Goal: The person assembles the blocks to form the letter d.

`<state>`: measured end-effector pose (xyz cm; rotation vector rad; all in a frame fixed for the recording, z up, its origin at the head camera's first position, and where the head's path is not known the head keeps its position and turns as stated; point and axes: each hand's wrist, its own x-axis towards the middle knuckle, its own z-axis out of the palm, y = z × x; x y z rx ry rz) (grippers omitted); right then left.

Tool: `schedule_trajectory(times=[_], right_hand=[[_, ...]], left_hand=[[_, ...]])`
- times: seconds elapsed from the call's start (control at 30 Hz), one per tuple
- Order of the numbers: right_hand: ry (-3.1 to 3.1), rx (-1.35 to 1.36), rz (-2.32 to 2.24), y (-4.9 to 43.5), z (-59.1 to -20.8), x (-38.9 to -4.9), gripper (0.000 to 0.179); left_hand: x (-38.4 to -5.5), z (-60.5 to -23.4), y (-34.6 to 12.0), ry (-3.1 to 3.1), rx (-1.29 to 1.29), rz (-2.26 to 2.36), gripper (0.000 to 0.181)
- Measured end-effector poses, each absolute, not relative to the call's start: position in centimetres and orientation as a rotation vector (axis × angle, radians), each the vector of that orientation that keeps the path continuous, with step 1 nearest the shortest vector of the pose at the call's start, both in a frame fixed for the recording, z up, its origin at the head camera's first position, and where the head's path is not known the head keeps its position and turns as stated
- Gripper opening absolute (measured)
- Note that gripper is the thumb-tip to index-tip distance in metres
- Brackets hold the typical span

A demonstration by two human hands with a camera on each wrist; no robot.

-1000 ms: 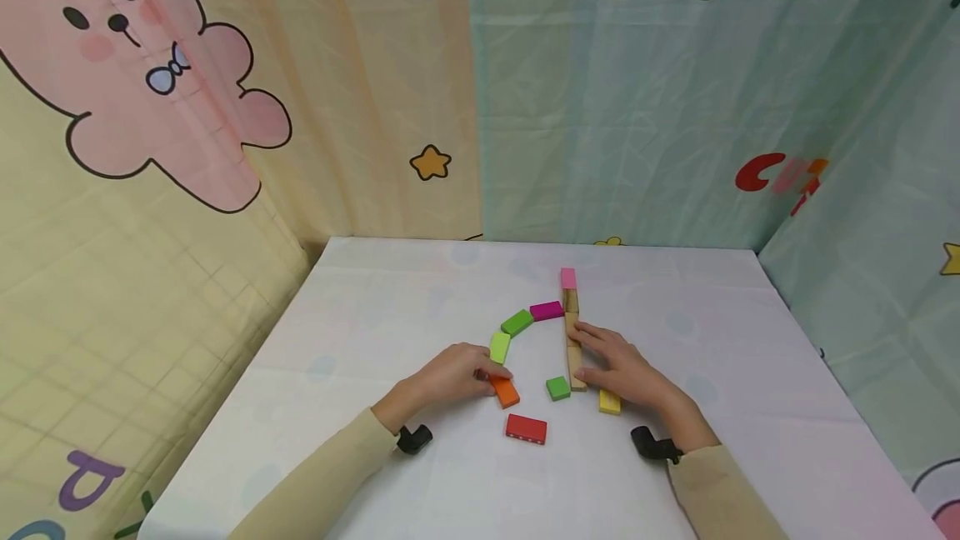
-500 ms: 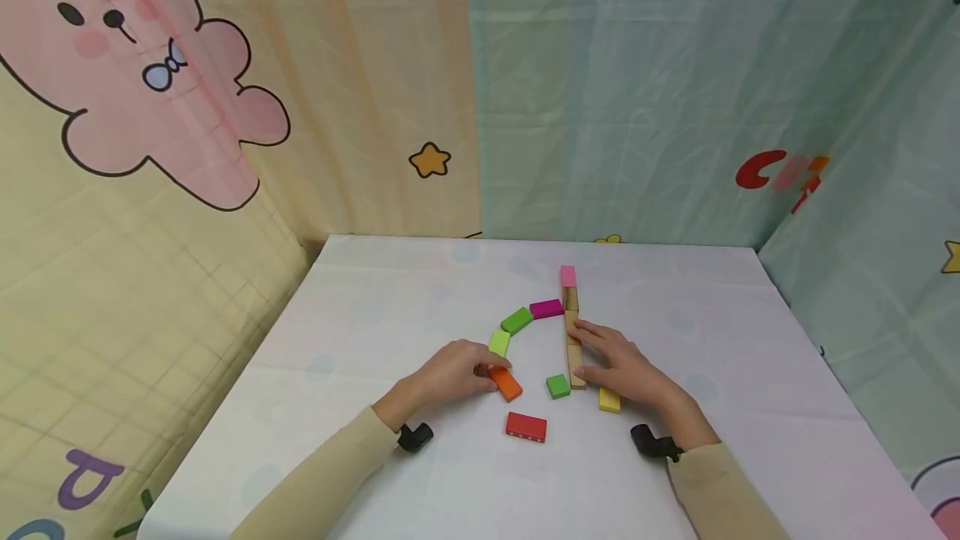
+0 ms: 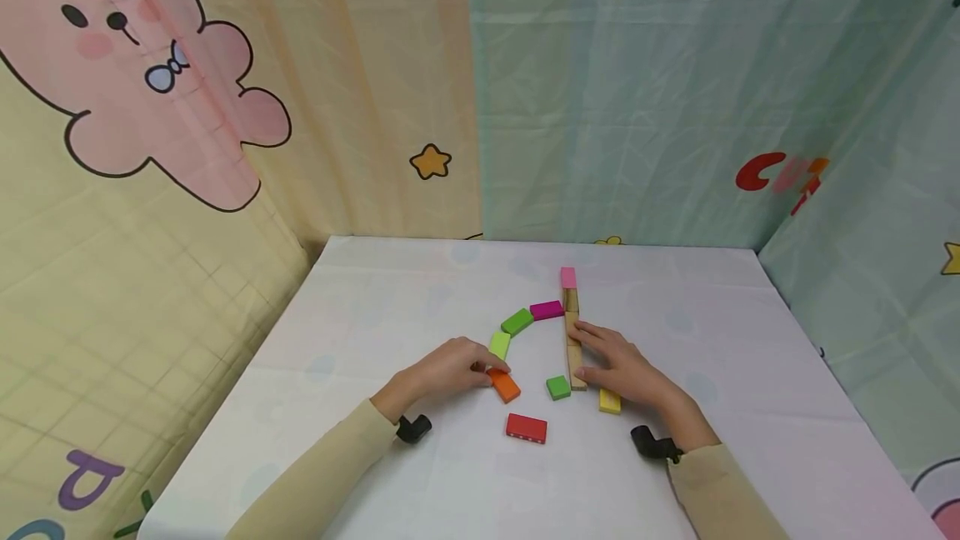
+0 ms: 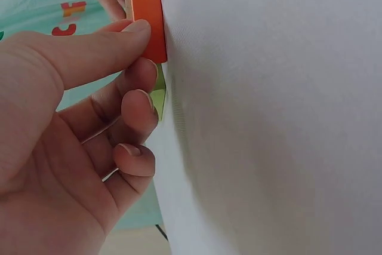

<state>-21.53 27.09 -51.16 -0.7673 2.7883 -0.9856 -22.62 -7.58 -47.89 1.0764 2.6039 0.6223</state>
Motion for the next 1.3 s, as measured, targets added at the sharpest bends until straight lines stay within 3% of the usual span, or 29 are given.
schedule_trajectory(times=[0.53, 0.97, 1.3], right_hand=[[2.74, -0.644, -1.063, 27.3, -50.4, -21.5, 0.074], [2.779, -0.636, -1.057, 26.2, -48.7, -20.6, 0.067], [2.864, -0.643, -1.119, 24.2, -47.2, -18.2, 0.057]], left_hand=[[-23.3, -47.6, -8.4, 2.679, 0.939, 0.914, 0.029], [-23.2, -48.3, -7.4, 2.647, 0.924, 0.867, 0.063], [-23.9, -48.5, -6.6, 2.617, 0.954, 0.776, 0.074]])
